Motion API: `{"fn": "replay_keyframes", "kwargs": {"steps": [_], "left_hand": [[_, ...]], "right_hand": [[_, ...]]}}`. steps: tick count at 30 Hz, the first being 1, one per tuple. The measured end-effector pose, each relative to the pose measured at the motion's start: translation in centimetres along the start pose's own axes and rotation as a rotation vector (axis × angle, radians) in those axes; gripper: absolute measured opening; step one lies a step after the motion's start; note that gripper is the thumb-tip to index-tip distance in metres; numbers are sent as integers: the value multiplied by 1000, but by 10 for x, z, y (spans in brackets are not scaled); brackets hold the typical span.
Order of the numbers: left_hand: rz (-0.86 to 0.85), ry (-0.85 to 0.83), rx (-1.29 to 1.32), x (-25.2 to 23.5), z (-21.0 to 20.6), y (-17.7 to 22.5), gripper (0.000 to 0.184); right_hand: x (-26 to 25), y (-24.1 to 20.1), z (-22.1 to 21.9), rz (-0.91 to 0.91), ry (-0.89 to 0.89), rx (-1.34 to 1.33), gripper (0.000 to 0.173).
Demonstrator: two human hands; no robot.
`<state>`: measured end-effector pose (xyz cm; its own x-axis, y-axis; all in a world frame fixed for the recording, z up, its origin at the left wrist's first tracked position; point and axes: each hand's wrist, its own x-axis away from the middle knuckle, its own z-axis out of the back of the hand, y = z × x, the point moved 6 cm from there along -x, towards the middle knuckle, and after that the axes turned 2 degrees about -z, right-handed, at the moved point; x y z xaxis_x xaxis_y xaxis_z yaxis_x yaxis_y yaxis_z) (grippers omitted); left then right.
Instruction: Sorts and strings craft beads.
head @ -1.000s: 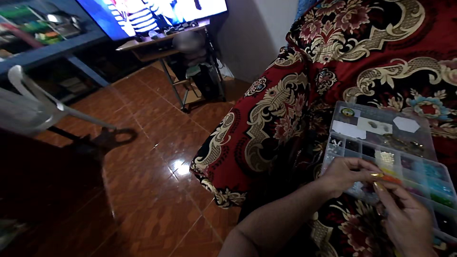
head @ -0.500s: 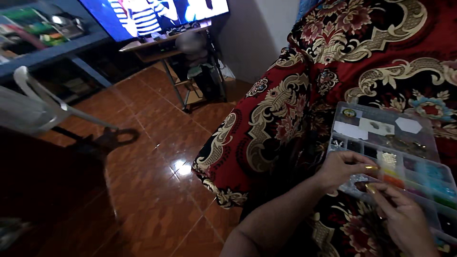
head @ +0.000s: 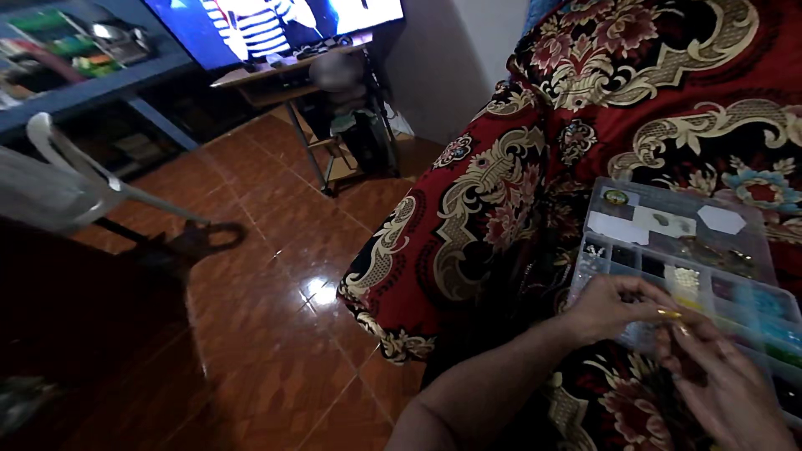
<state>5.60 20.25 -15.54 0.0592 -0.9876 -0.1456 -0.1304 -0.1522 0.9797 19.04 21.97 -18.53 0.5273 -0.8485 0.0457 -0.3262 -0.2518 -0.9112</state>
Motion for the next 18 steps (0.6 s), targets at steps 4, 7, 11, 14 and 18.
{"fn": "replay_keyframes", "kwargs": {"steps": [4,7,11,14,18], "left_hand": [[19,21,29,-2,0,-3,9],[36,21,56,-2,-2,-3,9],[60,26,32,-1,-3,-3,11],[147,57,70,2,-3,-7,12],[330,5,324,4,-10,-20,18]], "right_hand": [[0,0,4,49,36,79,25],[2,-1,4,74,79,121,27],[5,-4,2,112,114,231,19],[10,-12,-1,203,165,357,12],[13,-19,-1,321,213,368,12]]}}
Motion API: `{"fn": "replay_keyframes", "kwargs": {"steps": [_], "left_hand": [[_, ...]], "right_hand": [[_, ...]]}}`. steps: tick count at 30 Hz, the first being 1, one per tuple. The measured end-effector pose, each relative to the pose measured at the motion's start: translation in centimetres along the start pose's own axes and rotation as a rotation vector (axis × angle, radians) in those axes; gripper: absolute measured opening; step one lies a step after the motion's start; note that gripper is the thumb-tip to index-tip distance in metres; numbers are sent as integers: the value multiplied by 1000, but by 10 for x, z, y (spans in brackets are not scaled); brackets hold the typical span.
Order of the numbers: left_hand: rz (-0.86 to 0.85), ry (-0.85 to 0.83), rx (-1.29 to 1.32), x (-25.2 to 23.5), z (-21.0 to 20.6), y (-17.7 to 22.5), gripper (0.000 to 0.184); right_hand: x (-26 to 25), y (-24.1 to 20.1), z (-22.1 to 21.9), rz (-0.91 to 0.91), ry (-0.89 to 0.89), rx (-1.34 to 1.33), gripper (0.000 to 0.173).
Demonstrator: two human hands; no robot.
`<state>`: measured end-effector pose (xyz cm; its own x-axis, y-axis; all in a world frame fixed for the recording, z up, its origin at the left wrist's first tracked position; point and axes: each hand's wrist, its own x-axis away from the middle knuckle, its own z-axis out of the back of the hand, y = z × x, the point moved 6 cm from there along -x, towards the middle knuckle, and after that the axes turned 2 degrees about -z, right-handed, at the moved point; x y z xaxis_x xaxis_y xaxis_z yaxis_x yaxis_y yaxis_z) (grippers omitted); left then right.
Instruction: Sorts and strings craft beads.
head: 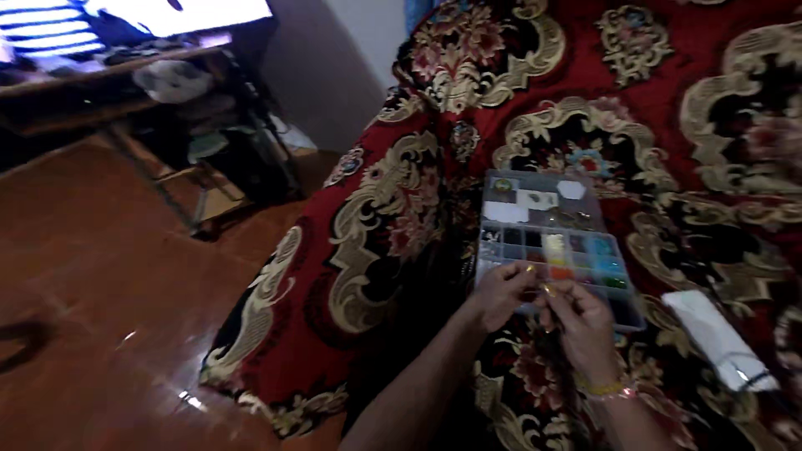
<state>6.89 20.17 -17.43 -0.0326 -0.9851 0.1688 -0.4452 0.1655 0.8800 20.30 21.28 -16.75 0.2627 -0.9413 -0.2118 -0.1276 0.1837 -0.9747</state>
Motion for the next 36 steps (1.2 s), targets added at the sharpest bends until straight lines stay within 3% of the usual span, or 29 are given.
{"fn": "replay_keyframes", "kwargs": {"steps": [6,36], "left_hand": [[119,-44,128,-2,0,-16,22],[144,-51,151,1,4,-17,20]], "right_hand": [[1,-3,-1,29,21,1,10],[2,1,-6,-64,4,44,11]]}}
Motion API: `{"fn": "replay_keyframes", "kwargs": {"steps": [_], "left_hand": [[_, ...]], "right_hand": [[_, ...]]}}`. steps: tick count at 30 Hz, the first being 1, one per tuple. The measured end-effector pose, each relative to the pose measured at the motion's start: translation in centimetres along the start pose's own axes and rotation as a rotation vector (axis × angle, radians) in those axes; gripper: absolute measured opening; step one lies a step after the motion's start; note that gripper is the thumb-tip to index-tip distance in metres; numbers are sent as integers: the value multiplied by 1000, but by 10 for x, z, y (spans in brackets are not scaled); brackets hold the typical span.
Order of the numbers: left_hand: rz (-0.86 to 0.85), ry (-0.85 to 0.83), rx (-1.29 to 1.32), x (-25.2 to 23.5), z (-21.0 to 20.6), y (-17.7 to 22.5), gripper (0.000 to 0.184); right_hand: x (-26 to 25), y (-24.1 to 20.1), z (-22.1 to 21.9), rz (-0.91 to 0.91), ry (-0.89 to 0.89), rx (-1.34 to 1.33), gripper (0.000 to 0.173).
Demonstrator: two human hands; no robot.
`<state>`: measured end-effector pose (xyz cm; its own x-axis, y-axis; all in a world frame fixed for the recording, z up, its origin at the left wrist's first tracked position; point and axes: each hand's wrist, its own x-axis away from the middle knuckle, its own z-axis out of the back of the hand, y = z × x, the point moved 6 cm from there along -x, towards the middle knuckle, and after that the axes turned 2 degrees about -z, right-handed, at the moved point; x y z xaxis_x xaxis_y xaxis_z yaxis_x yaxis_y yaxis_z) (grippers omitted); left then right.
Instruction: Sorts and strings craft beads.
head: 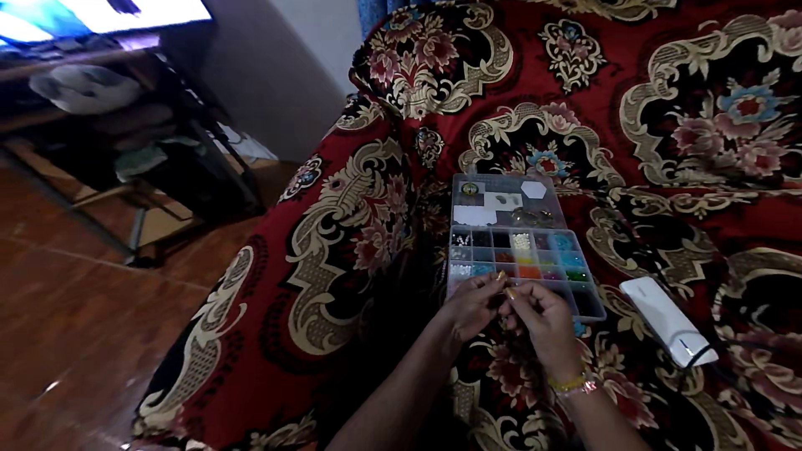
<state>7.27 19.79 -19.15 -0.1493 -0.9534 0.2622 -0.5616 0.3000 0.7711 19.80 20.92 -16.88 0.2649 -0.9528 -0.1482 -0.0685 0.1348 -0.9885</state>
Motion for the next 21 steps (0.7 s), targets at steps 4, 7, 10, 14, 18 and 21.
{"fn": "replay_keyframes", "kwargs": {"steps": [4,7,10,14,18,21], "left_hand": [[-6,-19,5,0,0,0,21],[-8,-20,7,0,0,0,21],[-16,-38,16,0,0,-1,21],[-13,-41,14,0,-1,-1,21],[-20,-36,-43,0,-1,1,22],[-21,-37,-72,-1,0,2,21]], "right_hand": [[0,0,0,12,3,-6,11],[0,0,0,31,-3,-14,10],[0,0,0,35,-10,-17,11],[0,-1,0,25,-4,-17,11],[0,-1,1,25,-5,-5,11],[0,-1,1,27,-1,-3,12]]}}
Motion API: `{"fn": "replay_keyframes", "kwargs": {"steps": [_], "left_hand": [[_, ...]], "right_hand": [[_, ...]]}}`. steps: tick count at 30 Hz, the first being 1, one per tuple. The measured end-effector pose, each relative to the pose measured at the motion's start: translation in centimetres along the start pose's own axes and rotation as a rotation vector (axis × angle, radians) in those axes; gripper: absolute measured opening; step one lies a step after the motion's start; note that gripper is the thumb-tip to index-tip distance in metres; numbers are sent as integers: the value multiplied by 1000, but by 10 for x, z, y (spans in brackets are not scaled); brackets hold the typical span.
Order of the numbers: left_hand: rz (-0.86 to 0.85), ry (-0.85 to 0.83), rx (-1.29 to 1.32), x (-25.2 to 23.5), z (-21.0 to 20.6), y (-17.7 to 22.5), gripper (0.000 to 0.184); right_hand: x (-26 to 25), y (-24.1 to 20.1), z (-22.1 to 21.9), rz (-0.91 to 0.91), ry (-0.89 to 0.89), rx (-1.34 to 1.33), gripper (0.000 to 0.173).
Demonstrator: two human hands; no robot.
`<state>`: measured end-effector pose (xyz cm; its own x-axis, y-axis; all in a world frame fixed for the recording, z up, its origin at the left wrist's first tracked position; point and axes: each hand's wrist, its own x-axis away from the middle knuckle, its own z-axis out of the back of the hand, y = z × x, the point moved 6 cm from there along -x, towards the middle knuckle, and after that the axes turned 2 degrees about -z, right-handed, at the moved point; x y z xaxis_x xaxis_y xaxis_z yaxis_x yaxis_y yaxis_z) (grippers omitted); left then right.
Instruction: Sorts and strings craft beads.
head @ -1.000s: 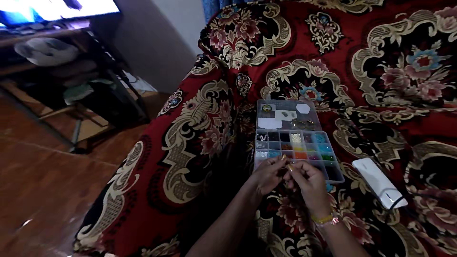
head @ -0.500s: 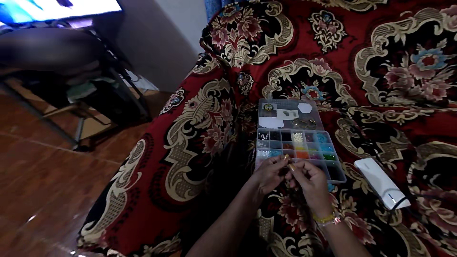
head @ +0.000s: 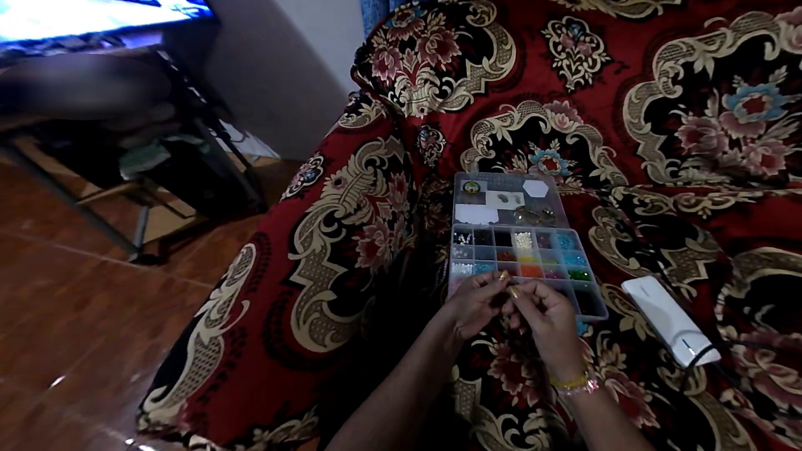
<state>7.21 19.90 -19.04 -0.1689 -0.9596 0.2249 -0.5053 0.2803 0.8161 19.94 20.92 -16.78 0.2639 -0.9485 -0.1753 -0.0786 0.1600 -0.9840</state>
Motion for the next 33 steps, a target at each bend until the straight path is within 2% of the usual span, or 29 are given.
{"fn": "replay_keyframes", "kwargs": {"steps": [5,9,16,24,31,33], "left_hand": [[-61,9,-95,0,2,7,18],[-225,78,-198,1,2,14,10],[-511,92,-506,4,4,28,14],[-410,67,-394,3,3,28,7],[-468,142,-434,7,5,37,9],[-475,136,-442,8,5,38,8]], "right_hand": [[-1,2,1,-8,9,-1,13],[-1,3,2,-19,37,4,13],[-3,5,3,-77,58,-49,13],[-2,5,1,-7,-2,-36,11],[-1,4,0,-11,-50,-52,26],[0,2,0,-4,-54,-45,25]]}}
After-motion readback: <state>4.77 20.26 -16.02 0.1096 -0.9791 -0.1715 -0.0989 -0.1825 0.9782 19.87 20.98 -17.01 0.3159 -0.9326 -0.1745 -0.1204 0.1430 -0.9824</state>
